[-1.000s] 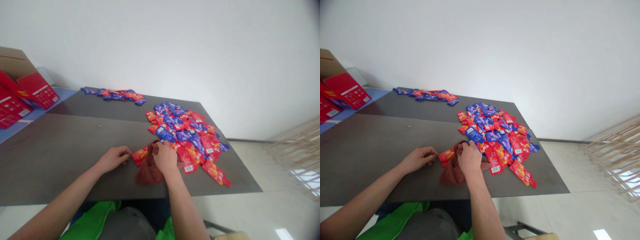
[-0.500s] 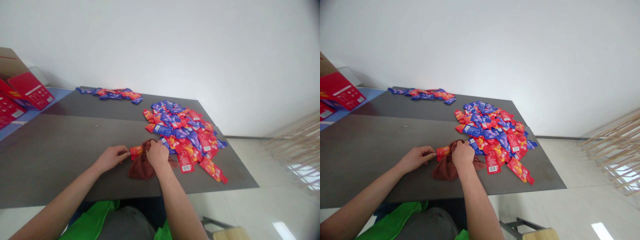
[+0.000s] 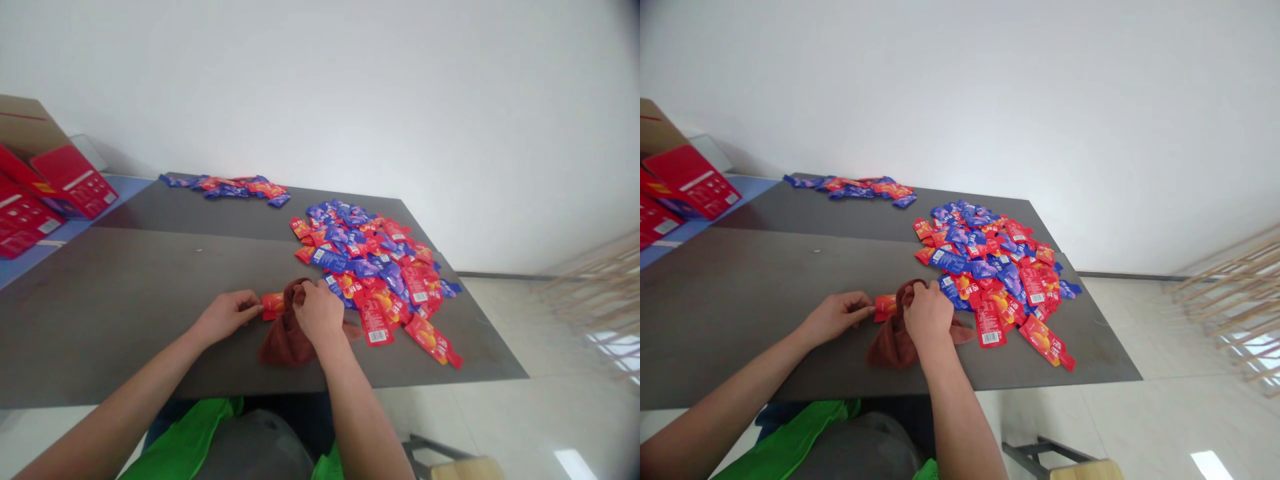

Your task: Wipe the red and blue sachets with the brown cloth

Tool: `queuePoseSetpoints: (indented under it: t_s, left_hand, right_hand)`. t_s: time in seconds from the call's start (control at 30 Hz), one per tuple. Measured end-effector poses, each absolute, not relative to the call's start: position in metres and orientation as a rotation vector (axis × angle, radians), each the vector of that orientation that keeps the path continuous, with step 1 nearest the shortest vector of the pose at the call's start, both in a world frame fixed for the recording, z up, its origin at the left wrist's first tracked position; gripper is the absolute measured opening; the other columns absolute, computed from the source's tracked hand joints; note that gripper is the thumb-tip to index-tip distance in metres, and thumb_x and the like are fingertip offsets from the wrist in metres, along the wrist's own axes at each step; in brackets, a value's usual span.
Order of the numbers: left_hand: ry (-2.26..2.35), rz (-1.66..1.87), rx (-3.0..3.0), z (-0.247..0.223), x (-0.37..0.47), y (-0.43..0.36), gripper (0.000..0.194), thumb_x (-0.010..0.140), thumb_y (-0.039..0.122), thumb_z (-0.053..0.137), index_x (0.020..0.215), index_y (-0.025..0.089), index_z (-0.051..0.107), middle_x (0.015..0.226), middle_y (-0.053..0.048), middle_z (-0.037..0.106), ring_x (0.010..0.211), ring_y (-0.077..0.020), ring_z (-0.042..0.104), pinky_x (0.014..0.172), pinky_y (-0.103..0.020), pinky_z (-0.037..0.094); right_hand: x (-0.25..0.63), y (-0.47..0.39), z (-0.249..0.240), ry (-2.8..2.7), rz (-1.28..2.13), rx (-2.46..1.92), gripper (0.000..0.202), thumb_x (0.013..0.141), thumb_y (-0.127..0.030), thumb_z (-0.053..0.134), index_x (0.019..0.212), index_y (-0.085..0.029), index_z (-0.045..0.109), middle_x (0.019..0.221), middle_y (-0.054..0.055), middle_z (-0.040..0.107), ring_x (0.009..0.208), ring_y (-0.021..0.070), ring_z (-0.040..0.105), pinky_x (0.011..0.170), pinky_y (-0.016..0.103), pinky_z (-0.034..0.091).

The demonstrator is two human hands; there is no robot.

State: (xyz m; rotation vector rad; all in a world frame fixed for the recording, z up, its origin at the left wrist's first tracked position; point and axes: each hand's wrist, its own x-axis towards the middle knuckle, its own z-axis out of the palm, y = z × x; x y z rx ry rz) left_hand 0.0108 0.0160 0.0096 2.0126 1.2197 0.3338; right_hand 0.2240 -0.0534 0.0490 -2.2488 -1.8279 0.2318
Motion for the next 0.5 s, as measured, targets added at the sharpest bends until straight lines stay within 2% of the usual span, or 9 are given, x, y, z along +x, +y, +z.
queuePoseSetpoints:
  t_s: [0.2,0.33,0.5]
  left_hand:
    - [1.229,0.343,2.077,0.016,0.014,0.016,0.033,0.086,0.05,0.055,0.074,0.021,0.063,0.066,0.002,0.062,0.065,-0.0169,0.056,0.062,-0.025,0.04]
    - [1.256,0.326,2.112,0.016,0.016,0.017,0.031,0.085,0.048,0.053,0.074,0.021,0.063,0.066,0.002,0.063,0.066,-0.0168,0.057,0.061,-0.025,0.039]
    - [1.276,0.297,2.127,0.017,0.021,0.024,0.028,0.082,0.045,0.054,0.069,0.021,0.058,0.062,0.003,0.061,0.061,-0.0157,0.056,0.057,-0.024,0.039]
  right_hand:
    - [0.201,-0.038,0.042,-2.0,0.295,-2.067,0.025,0.099,-0.044,0.048,0.103,-0.028,0.066,0.11,0.005,0.058,0.091,0.019,0.065,0.074,0.029,0.05]
    - [0.199,-0.036,0.033,-1.931,0.345,-2.089,0.033,0.102,-0.047,0.041,0.104,-0.028,0.067,0.111,0.005,0.058,0.09,0.0181,0.066,0.074,0.028,0.05]
    - [0.21,-0.039,0.03,-1.841,0.486,-2.064,0.029,0.099,-0.047,0.047,0.104,-0.028,0.068,0.106,0.004,0.061,0.088,0.0184,0.066,0.077,0.029,0.05]
